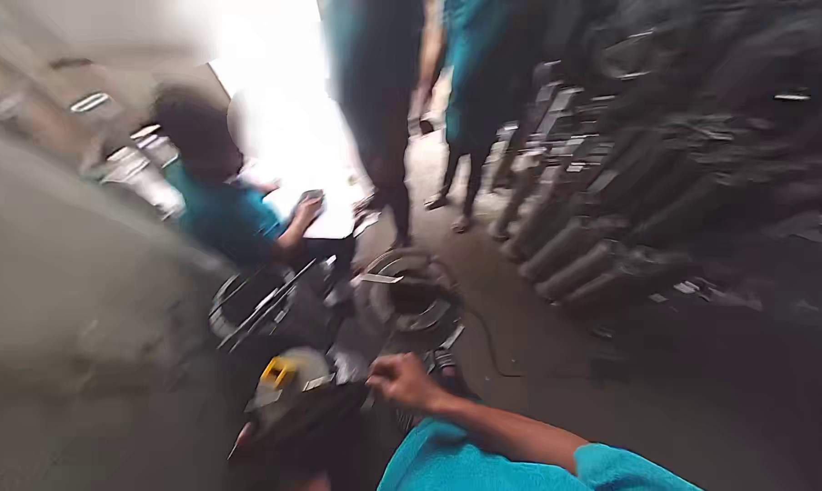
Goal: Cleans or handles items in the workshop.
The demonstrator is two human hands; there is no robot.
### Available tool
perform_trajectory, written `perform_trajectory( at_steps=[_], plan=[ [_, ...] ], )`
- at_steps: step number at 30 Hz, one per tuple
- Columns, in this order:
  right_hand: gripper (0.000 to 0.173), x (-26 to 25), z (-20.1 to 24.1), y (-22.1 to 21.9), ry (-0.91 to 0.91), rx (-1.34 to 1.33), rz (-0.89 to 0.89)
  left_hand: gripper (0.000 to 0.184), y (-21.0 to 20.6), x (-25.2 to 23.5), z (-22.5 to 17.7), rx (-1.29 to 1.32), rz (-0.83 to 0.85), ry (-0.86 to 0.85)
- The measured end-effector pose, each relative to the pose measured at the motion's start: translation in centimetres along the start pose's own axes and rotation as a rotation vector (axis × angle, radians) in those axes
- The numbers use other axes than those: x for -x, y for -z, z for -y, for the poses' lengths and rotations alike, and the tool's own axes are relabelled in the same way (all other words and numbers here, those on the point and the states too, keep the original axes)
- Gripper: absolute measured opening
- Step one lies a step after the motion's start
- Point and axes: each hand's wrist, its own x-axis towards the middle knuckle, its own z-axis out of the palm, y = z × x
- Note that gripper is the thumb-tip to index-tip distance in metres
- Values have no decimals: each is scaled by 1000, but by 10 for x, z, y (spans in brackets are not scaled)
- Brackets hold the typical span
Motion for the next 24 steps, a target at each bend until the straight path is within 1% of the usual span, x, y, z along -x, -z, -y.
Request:
perform_trajectory(
  at_steps=[1, 2, 3, 4, 5, 7, 9, 11, 12, 13, 14, 16, 17, 19, 20, 22, 24],
  plan=[
    [22, -3, -3, 1, 0, 51, -2, 49, 6, -6, 1, 16, 10, 6],
    [23, -5, -8, 0, -7, 72, -13, 55, 14, -12, -1, 24, 51, -21],
    [22, -6, -13, 3, -13, 73, -28, 56, 20, -18, -5, 17, 79, -58],
    [21, -3, -17, 5, -28, 71, -33, 56, 26, -20, -15, 2, 63, -67],
    [19, -4, -19, 7, -15, 91, -49, 58, 28, -23, -23, -6, 10, -58],
    [18, -6, -21, 9, 46, 215, -81, 60, 30, -27, -34, -11, -9, -46],
    [24, -3, -23, 2, 77, 421, -78, 60, 36, -26, -39, -12, 48, -32],
    [34, -4, -16, -1, 3, 593, 41, 56, 37, -22, -42, 17, 90, -15],
    [39, -5, -10, -1, -49, 650, 106, 52, 35, -19, -42, 34, 74, -11],
    [43, -6, -6, -2, -57, 686, 134, 49, 35, -16, -41, 39, 76, -14],
    [43, -4, -5, -3, -4, 697, 122, 44, 38, -13, -39, 31, 91, -19],
    [39, -2, -2, -3, 170, 633, 77, 30, 47, -9, -31, -70, 169, -66],
    [37, -2, 2, -2, 250, 561, 70, 32, 52, -8, -27, -168, 219, -112],
    [33, -1, 18, 0, 366, 399, 76, 55, 55, -3, -23, -433, 325, -192],
    [31, 0, 30, 0, 403, 323, 84, 54, 51, 1, -23, -545, 336, -224],
    [27, 2, 54, -2, 473, 186, 114, 62, 49, 2, -24, -702, 506, -257],
    [27, 0, 76, -6, 536, 74, 157, 65, 49, 1, -23, -773, 631, -283]
  ],
)
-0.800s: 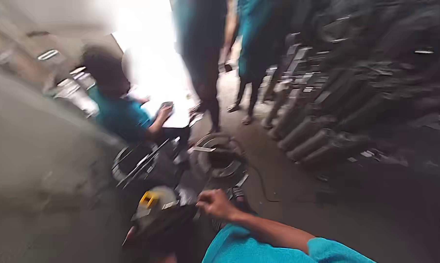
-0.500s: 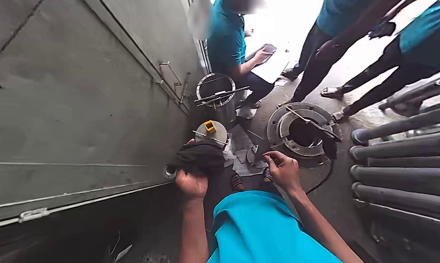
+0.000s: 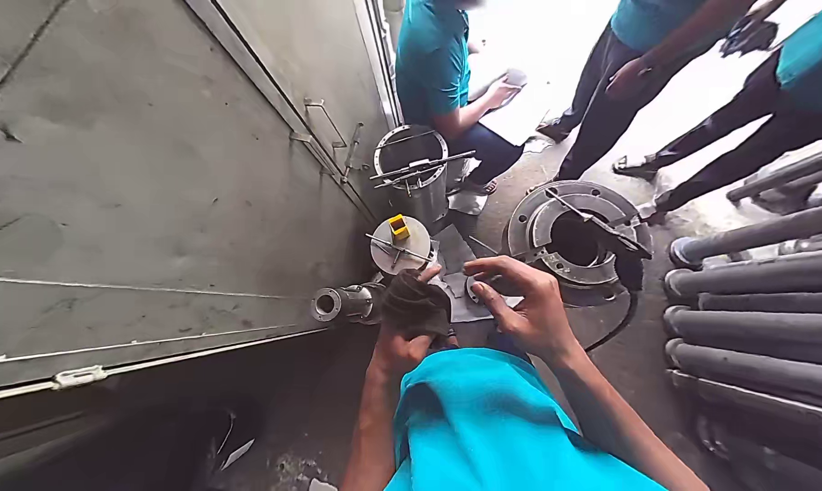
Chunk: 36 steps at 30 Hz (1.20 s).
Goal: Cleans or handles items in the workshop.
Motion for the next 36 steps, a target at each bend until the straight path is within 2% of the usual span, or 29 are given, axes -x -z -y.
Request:
perform_trajectory(
  at_steps=[1, 4, 7, 11, 13, 16, 18, 20, 22, 24, 26, 28, 32, 36],
  plan=[
    [28, -6, 6, -2, 31, -29, 1, 63, -2, 1, 0, -20, 30, -9],
    [29, -16, 16, -9, 88, 11, 23, 41, -10, 7, -6, -131, 43, -27],
    [15, -17, 12, -15, 113, 8, 26, 41, -11, 9, -9, -186, 46, -26],
    [10, -12, 1, -19, 43, -140, 47, 48, -13, 18, -9, -37, 38, 74],
    [12, -11, -1, -17, -29, -233, 34, 46, -12, 22, -9, 83, 27, 104],
    [17, -7, -3, -12, -134, -238, -69, 37, -7, 27, -12, 275, -22, 104],
    [16, -5, -10, -8, -162, -151, -149, 35, -1, 29, -3, 432, -104, 67],
    [15, -2, -20, -4, -169, 98, -171, 49, 5, 26, -2, 580, -196, 87],
    [25, 2, -31, 0, -185, 377, -40, 43, 10, 23, -6, 777, -272, 116],
    [39, 6, -38, 1, -250, 448, 108, 37, 11, 21, -11, 939, -363, 176],
    [34, 9, -41, -2, -221, 313, 140, 42, 12, 19, -12, 1045, -384, 223],
    [27, 11, -39, -6, -171, 71, 177, 45, 12, 18, -12, 1084, -406, 238],
    [26, 15, -41, -17, -177, -223, 235, 59, 14, 7, -5, 1103, -283, 112],
    [24, 20, -33, -25, -177, -406, 332, 51, 12, -1, -11, 1211, -254, 105]
  ],
)
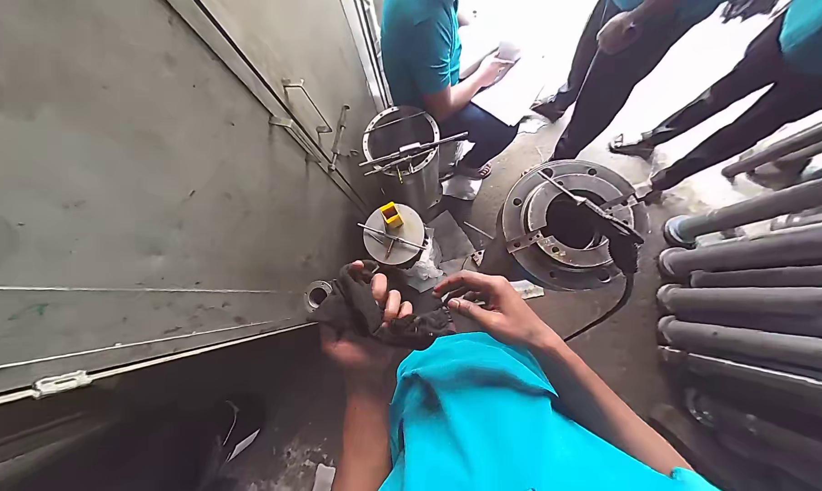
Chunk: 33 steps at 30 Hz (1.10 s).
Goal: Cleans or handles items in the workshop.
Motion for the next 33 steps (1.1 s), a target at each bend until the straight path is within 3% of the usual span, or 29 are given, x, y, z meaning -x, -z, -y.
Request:
perform_trajectory(
  at_steps=[5, 11, 14, 17, 25, 33],
  plan=[
    [22, -1, 9, -18, 170, 30, -64, 52, -1, -5, 0, -83, 5, -32],
    [32, -2, 18, -25, 428, 429, -211, 51, -3, -6, 1, -77, -96, -89],
    [29, -5, 13, -29, 398, 540, -208, 53, -1, -7, 1, -7, -94, -88],
    [19, -10, 9, -30, 375, 477, -169, 50, 2, -8, 2, -13, -78, -81],
    [11, -10, -1, -23, 183, -17, -186, 49, 8, -7, -11, -110, -94, -146],
    [11, -9, -4, -1, 104, 254, -474, 51, 12, -9, -23, -64, -24, -211]
  ],
)
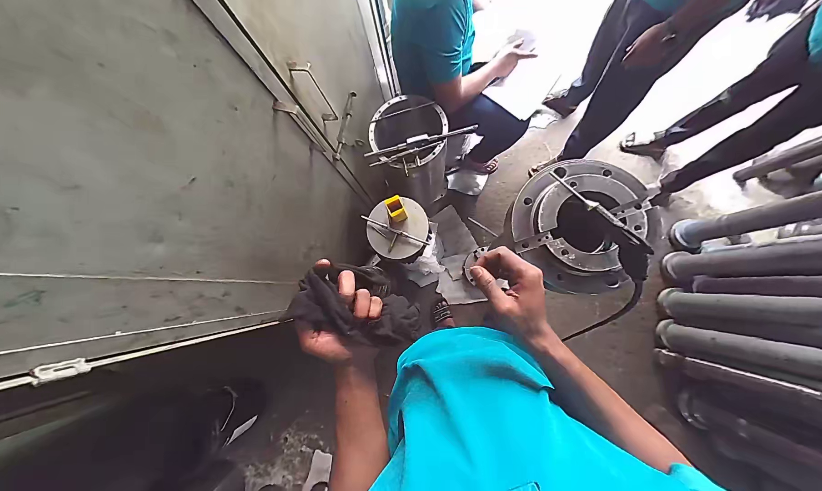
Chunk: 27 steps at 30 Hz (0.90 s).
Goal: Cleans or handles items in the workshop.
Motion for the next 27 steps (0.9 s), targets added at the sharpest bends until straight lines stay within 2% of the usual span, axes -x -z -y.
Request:
perform_trajectory(
  at_steps=[2, 4, 6, 9, 11, 13, 15, 18, 24, 27],
  plan=[
    [14, -3, 0, 7, 7, 197, -19, 51, 5, -2, -4, 45, 32, 9],
    [28, -8, 0, 12, -12, 369, 38, 52, 10, -3, -5, 120, 83, 47],
    [33, -10, 1, 11, -20, 399, 88, 50, 9, -4, -4, 196, 129, 89],
    [30, -10, 6, 3, 49, 259, 239, 45, 2, -3, 1, 275, 163, 124],
    [30, -8, 7, -4, 80, 112, 433, 42, -6, -3, 6, 312, 156, 122],
    [33, -4, 7, -11, 77, -27, 590, 42, -12, -3, 9, 327, 142, 122],
    [33, -1, 2, -16, 43, -131, 669, 40, -11, -5, 9, 325, 153, 117],
    [33, 0, -2, -18, 15, -220, 697, 37, -9, -8, 3, 318, 164, 127],
    [18, 1, 2, -31, 175, -159, 636, 41, -1, -5, 1, 268, 139, 128],
    [15, -5, -5, -22, 133, -122, 591, 43, 6, -6, -5, 212, 127, 93]
  ],
)
